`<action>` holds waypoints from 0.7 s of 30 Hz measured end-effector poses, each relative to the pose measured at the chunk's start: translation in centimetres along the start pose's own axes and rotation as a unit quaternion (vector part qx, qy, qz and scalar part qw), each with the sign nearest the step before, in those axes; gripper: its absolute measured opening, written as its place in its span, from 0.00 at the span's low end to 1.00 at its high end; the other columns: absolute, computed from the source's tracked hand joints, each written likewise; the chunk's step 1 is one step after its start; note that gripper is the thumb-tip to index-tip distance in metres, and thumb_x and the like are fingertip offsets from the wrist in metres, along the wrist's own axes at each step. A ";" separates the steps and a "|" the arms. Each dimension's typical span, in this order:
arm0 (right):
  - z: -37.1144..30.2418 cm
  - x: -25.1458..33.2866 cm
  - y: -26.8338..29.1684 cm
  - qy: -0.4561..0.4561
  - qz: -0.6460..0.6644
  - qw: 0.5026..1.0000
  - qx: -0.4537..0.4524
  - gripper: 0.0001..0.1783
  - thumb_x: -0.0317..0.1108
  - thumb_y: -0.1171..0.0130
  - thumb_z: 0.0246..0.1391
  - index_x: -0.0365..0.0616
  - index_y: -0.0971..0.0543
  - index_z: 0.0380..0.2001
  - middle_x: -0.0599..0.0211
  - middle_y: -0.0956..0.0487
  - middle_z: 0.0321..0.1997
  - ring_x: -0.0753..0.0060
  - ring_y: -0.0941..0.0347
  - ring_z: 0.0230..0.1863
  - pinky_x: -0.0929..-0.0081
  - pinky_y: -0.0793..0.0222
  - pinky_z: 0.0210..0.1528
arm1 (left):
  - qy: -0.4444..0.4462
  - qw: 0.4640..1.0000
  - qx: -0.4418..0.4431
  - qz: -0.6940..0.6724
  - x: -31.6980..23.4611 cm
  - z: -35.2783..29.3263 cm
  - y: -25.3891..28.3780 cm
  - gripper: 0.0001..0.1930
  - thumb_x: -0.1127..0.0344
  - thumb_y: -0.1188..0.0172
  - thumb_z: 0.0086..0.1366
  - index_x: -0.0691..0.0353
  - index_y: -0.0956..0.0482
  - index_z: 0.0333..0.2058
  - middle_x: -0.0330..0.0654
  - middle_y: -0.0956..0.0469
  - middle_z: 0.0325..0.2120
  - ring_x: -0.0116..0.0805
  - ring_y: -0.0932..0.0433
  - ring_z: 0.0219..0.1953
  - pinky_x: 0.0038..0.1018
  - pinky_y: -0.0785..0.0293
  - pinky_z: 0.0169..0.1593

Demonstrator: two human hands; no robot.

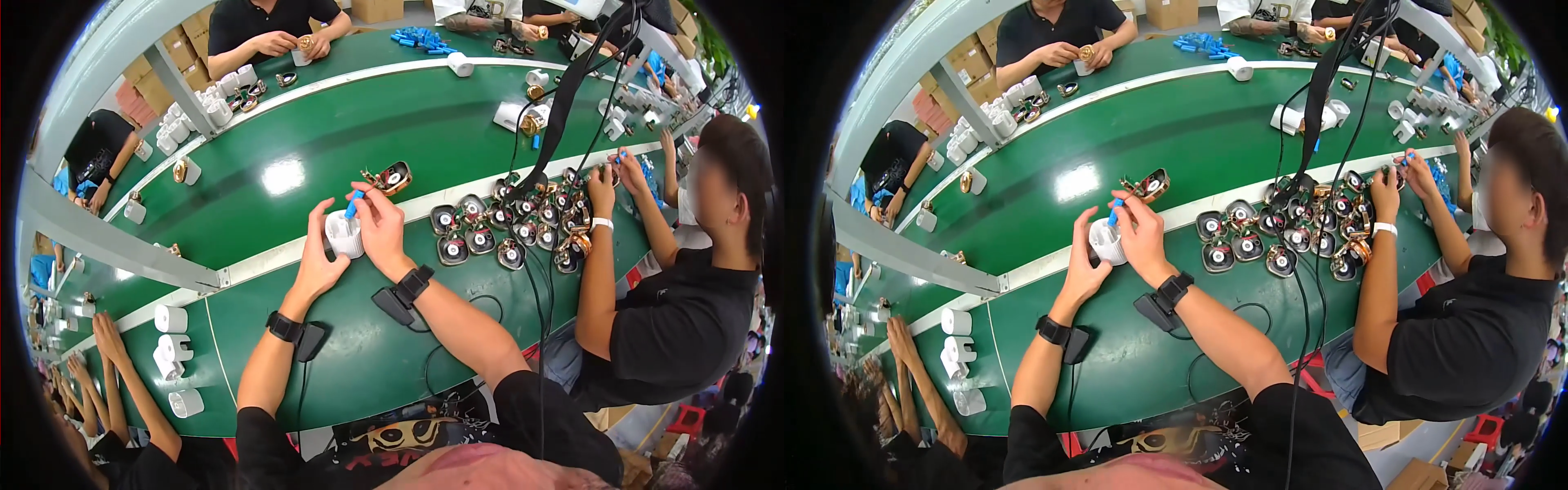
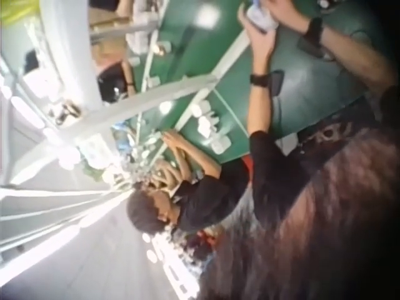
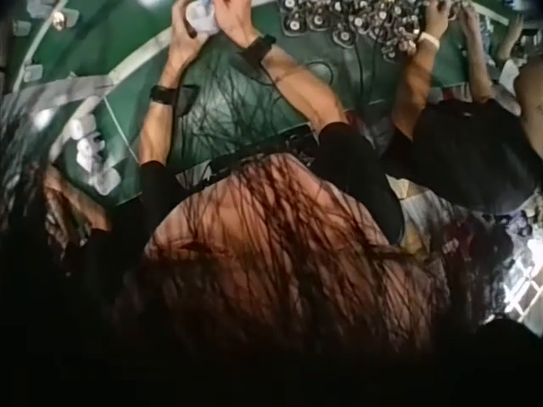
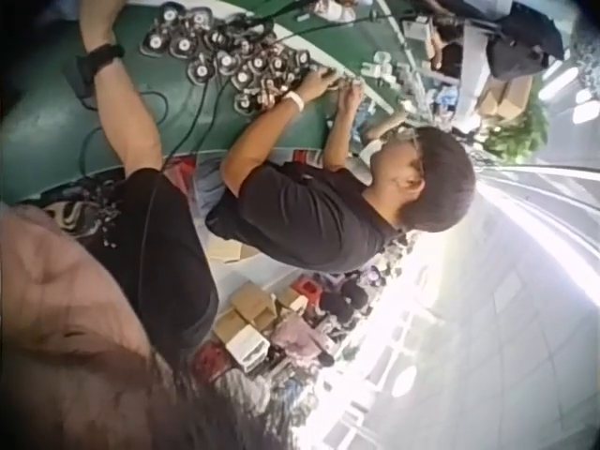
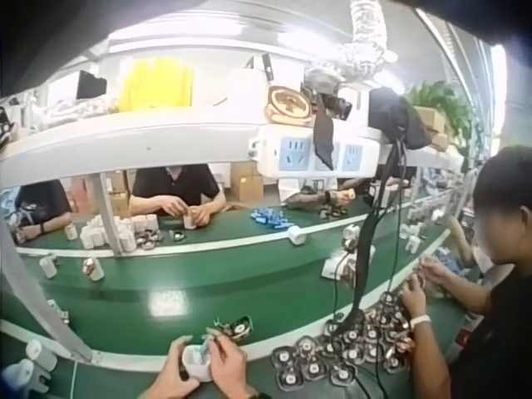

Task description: Assembling small electronic components into plastic housings at a production line.

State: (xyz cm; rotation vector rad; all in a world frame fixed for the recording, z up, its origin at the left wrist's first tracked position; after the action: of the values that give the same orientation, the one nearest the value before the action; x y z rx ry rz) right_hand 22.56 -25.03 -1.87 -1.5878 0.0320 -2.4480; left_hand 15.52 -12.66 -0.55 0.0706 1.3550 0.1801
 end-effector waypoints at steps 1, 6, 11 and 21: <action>0.2 0.3 -0.2 0.032 -0.018 0.999 0.006 0.14 0.23 0.45 0.60 0.37 0.23 0.49 0.58 0.17 0.36 0.71 0.19 0.35 0.73 0.24 0.38 | 0.001 1.000 0.001 0.001 0.3 0.1 0.1 0.45 0.76 0.47 0.45 0.60 0.49 0.67 0.49 0.32 0.51 0.41 0.30 0.56 0.35 0.36 0.63; -0.1 1.2 -0.1 0.079 -0.063 0.995 0.016 0.14 0.22 0.46 0.59 0.37 0.23 0.48 0.55 0.17 0.36 0.64 0.18 0.36 0.70 0.23 0.38 | -0.041 0.998 0.016 0.034 1.0 0.1 -0.1 0.49 0.77 0.42 0.46 0.58 0.55 0.68 0.51 0.32 0.54 0.42 0.29 0.57 0.36 0.34 0.62; 0.0 1.8 -0.4 0.104 -0.078 0.991 0.037 0.14 0.22 0.46 0.60 0.38 0.23 0.49 0.54 0.17 0.36 0.61 0.18 0.36 0.69 0.23 0.38 | -0.009 1.000 0.002 0.003 0.4 0.2 -0.1 0.55 0.75 0.32 0.45 0.57 0.58 0.68 0.52 0.32 0.55 0.43 0.29 0.57 0.37 0.33 0.62; -0.2 1.6 -0.2 0.113 -0.098 0.988 0.046 0.14 0.21 0.46 0.59 0.39 0.23 0.49 0.55 0.17 0.36 0.59 0.18 0.35 0.69 0.23 0.37 | 0.005 1.000 -0.001 -0.013 1.0 0.4 -0.1 0.55 0.73 0.28 0.46 0.57 0.56 0.68 0.51 0.30 0.53 0.42 0.28 0.56 0.37 0.31 0.60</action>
State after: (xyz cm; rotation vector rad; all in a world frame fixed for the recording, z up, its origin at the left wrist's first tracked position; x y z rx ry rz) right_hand 21.70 -25.18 -0.49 -1.3261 -0.2068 -2.7252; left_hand 16.11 -12.61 -1.42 0.0504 1.3648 0.1594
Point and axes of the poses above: each hand's wrist, its own z-axis towards the middle knuckle, its own y-axis out of the back of the hand, x = y × z, the point moved 2 cm from there along z, towards the middle knuckle
